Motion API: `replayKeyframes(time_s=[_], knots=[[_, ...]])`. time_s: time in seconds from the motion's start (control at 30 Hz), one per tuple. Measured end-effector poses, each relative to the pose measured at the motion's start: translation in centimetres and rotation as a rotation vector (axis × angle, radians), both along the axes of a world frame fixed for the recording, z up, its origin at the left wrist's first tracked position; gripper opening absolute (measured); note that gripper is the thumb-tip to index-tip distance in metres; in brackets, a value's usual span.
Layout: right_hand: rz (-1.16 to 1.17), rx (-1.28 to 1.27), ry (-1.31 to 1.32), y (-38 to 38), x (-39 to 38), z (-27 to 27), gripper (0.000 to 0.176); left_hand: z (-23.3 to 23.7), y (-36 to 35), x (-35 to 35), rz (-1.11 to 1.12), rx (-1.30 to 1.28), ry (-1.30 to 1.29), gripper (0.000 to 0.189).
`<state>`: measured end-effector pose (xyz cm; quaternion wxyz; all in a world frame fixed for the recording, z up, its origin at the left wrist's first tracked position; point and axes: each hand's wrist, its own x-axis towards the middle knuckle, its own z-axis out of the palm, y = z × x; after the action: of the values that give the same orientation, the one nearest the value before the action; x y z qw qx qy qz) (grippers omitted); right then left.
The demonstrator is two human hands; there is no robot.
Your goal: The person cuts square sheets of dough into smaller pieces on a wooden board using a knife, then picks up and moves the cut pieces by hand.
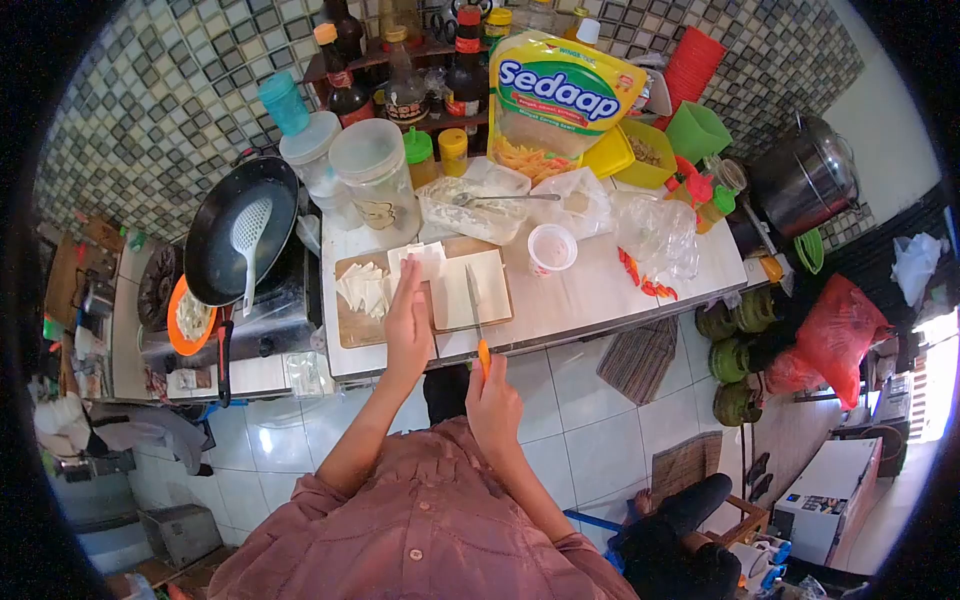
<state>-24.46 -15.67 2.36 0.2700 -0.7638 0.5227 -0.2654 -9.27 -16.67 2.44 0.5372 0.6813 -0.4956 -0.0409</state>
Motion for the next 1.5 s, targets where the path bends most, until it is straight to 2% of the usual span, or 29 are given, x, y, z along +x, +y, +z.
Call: replayKeyframes(time_s=[0.03,0.13,0.27,0.33,0.37,0.43,0.53,0.6,1.5], knots=[[-0.001,0.002,0.0,0.0,0.0,-0.2,0.019,0.5,0.2,0.0,-0.01,-0.05,0.128,0.042],[-0.006,-0.015,0.007,0.1,0.1,-0.6,0.019,1.6,0.6,-0.3,0.035,-0.076,0.214,0.039],[-0.012,0.013,0.03,0.3,0.3,-0.2,0.018,1.9,0.1,-0.2,0.035,-0.029,0.151,0.039],[-0.016,0.023,0.04,0.3,0.4,-0.2,0.018,0.8,-0.7,0.0,0.038,0.091,-0.274,0.041],[-0.014,0.028,0.051,0.3,0.4,-0.3,0.018,0.3,-1.2,-0.3,0.037,0.09,-0.275,0.041],[-0.011,0.033,0.063,0.3,0.5,-0.3,0.018,-0.4,-2.2,-1.3,0.108,0.22,-0.525,0.042],[-0.015,0.06,0.11,0.3,0.6,-0.4,0.019,-1.8,-3.0,-1.7,0.164,0.335,-0.657,0.044],[-0.011,0.022,0.137,0.4,0.6,-0.7,0.023,-2.3,-3.3,-1.8,0.183,0.347,-0.663,0.043],[-0.03,0.14,0.19,-1.3,2.1,0.6,0.025,-2.5,-3.1,-1.8,0.18,0.363,-0.656,0.041]])
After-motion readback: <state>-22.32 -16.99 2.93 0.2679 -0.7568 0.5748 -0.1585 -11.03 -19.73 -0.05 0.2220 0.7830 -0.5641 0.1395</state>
